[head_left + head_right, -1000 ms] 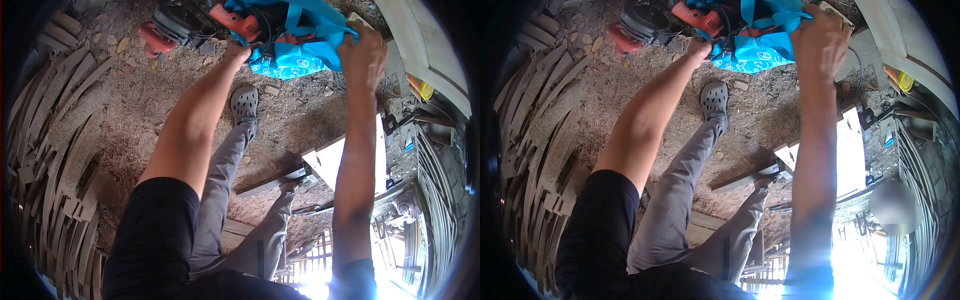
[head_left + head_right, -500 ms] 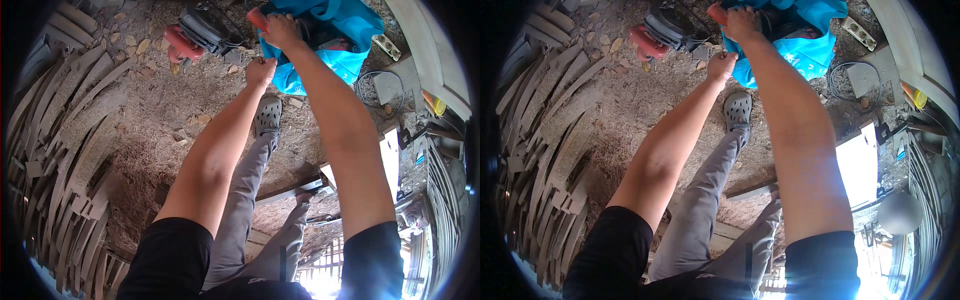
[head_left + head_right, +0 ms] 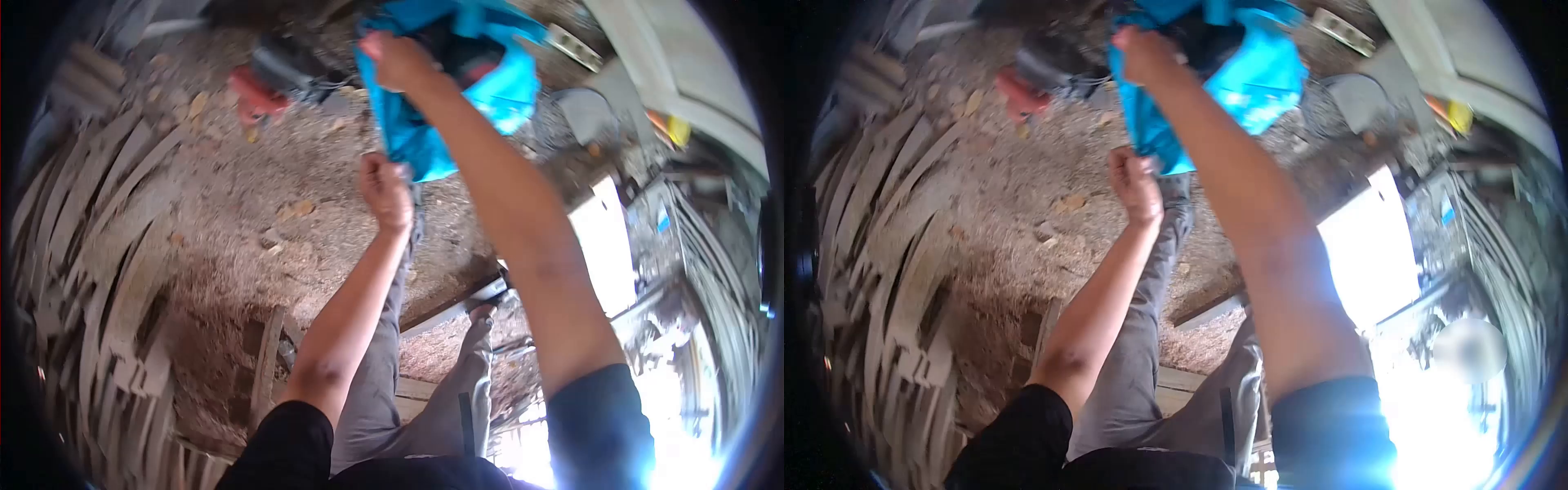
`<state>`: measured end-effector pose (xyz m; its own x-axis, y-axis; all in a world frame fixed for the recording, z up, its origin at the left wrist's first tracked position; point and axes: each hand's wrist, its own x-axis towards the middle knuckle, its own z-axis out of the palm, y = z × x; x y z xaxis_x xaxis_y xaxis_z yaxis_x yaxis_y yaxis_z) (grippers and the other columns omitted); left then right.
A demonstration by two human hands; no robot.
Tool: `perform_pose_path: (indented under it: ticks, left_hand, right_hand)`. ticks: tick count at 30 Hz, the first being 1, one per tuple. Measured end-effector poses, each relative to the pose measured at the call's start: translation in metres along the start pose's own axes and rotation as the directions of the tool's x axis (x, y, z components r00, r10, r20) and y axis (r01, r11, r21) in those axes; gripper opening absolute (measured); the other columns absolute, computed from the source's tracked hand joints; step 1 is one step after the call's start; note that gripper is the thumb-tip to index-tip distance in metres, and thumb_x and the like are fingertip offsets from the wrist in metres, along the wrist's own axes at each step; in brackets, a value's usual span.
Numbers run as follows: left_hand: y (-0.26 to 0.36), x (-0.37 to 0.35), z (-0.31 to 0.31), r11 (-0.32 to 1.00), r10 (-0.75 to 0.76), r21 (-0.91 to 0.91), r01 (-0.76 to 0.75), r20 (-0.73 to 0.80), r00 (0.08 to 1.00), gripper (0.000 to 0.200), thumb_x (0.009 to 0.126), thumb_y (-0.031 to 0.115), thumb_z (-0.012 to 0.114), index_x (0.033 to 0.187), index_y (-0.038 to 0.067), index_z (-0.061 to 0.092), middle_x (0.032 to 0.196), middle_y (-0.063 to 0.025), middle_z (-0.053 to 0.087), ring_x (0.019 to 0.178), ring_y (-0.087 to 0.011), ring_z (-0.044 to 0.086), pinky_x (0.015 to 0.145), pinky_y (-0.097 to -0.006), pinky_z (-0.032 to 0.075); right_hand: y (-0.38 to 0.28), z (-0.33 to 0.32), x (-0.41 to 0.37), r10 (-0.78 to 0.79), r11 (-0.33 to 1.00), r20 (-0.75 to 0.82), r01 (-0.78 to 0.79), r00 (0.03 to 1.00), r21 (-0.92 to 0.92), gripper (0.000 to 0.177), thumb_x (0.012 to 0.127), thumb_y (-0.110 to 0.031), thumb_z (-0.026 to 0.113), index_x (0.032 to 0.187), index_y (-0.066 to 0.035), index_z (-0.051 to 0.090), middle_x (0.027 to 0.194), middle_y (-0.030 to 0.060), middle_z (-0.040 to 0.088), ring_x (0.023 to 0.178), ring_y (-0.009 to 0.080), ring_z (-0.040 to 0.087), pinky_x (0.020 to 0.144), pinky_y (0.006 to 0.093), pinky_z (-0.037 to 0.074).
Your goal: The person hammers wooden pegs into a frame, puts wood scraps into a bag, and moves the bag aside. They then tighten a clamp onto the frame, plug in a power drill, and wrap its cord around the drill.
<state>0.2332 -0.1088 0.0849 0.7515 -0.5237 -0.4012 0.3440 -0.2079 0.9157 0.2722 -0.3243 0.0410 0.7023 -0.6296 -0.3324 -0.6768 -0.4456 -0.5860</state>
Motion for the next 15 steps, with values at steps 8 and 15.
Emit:
perform_pose_path:
  ticks: [8, 15]
  left_hand:
    - [0.038, 0.035, -0.105, 0.932, -0.275, -0.26, 0.252, -0.059, 0.96, 0.046, 0.097, 0.037, 0.059, 0.124, 0.0, 0.051, 0.124, -0.0165, 0.059, 0.114, -0.0259, 0.059, 0.102, -0.0405, 0.05]
    - [0.155, -0.163, -0.185, 0.431, -0.755, 0.78, 0.454, 0.037, 0.655, 0.036, 0.099, 0.031, 0.058, 0.127, 0.01, 0.061, 0.098, 0.0003, 0.065, 0.081, -0.0085, 0.057, 0.071, -0.0283, 0.048]
  right_hand:
    - [-0.069, -0.055, -0.331, 0.464, 0.686, 0.004, -0.362, 0.886, 0.631, 0.046, 0.089, -0.017, 0.063, 0.13, 0.0, 0.05, 0.116, 0.0252, 0.061, 0.102, 0.0456, 0.061, 0.085, 0.0495, 0.051]
    - [-0.104, -0.045, -0.752, 0.656, 0.586, 0.494, -0.797, 0.571, 0.142, 0.083, 0.079, -0.041, 0.072, 0.15, -0.016, 0.036, 0.159, 0.0274, 0.014, 0.143, 0.0558, 0.012, 0.116, 0.0611, 0.019]
